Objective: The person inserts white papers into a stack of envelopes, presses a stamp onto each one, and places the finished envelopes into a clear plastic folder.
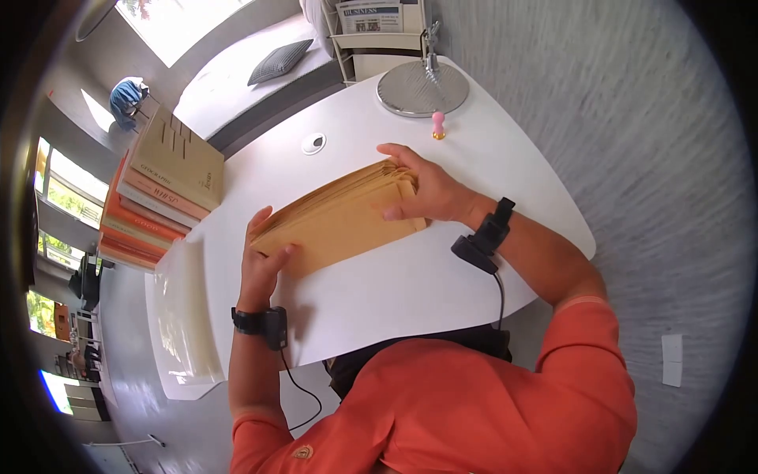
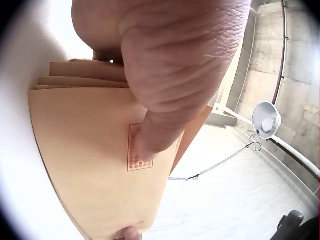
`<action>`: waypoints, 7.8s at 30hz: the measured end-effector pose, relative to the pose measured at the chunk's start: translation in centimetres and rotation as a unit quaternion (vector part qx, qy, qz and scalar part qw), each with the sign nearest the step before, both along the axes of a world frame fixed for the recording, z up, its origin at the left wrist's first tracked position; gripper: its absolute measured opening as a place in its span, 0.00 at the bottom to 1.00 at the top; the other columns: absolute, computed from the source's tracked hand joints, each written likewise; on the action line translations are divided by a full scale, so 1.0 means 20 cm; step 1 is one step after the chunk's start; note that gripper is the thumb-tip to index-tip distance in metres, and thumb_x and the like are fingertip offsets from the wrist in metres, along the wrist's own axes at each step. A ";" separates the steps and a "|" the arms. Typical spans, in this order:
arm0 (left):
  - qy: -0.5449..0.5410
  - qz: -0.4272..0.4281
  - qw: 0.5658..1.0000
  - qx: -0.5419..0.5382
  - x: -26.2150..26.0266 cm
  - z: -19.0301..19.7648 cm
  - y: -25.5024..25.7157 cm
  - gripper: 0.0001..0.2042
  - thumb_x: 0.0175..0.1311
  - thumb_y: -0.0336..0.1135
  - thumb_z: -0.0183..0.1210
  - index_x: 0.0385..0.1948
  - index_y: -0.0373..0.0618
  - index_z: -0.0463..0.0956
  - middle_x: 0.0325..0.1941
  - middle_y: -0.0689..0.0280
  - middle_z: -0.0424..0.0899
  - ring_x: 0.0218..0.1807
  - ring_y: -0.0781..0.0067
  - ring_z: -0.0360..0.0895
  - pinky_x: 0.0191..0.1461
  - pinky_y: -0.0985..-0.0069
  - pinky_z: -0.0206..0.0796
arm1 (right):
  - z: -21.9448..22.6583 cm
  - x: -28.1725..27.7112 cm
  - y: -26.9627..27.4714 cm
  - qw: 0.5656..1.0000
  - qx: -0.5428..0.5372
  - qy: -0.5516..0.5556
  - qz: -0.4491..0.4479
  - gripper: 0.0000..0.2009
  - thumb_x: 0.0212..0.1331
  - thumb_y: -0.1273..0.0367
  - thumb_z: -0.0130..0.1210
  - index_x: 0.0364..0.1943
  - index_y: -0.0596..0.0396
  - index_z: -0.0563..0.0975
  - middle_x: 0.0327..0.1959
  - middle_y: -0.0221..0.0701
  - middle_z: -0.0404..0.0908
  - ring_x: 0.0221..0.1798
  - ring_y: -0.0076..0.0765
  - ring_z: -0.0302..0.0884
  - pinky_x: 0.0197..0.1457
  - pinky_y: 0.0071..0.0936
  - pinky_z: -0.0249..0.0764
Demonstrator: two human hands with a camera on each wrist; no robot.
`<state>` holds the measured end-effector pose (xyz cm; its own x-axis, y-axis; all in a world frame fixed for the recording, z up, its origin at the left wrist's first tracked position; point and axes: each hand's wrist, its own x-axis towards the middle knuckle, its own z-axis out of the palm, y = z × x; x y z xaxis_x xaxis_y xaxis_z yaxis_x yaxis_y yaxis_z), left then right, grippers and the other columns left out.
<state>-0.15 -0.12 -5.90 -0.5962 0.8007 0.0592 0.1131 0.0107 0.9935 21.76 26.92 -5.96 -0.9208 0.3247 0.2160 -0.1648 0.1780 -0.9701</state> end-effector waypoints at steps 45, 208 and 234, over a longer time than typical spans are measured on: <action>-0.004 0.031 0.996 0.085 0.11 -0.09 0.09 0.43 0.61 0.25 0.64 0.74 0.47 0.45 0.65 0.61 0.68 0.63 0.69 0.71 0.67 0.69 0.67 | -0.10 -0.08 -0.02 0.997 0.072 0.000 -0.004 0.57 0.45 0.68 0.77 0.78 0.57 0.47 0.75 0.37 0.59 0.78 0.36 0.53 0.79 0.37 0.53; 0.017 0.030 0.999 0.014 0.15 -0.11 0.02 0.28 0.69 0.23 0.58 0.68 0.42 0.57 0.63 0.63 0.71 0.65 0.73 0.68 0.70 0.70 0.61 | -0.11 -0.04 -0.01 0.985 0.163 -0.025 -0.051 0.50 0.50 0.65 0.73 0.76 0.56 0.53 0.71 0.41 0.65 0.73 0.38 0.63 0.75 0.36 0.63; 0.041 0.018 0.998 0.044 0.08 -0.13 0.01 0.17 0.74 0.30 0.55 0.62 0.44 0.65 0.58 0.66 0.76 0.59 0.77 0.70 0.66 0.75 0.61 | -0.11 -0.05 0.05 0.999 0.003 -0.043 -0.027 0.42 0.56 0.75 0.65 0.74 0.60 0.54 0.67 0.36 0.68 0.71 0.31 0.64 0.74 0.32 0.63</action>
<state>1.36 0.06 -8.43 -0.6151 0.7680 0.1783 0.1958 -0.0703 0.9781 20.83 27.90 -8.21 -0.9172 0.3735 0.1387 -0.0705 0.1906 -0.9791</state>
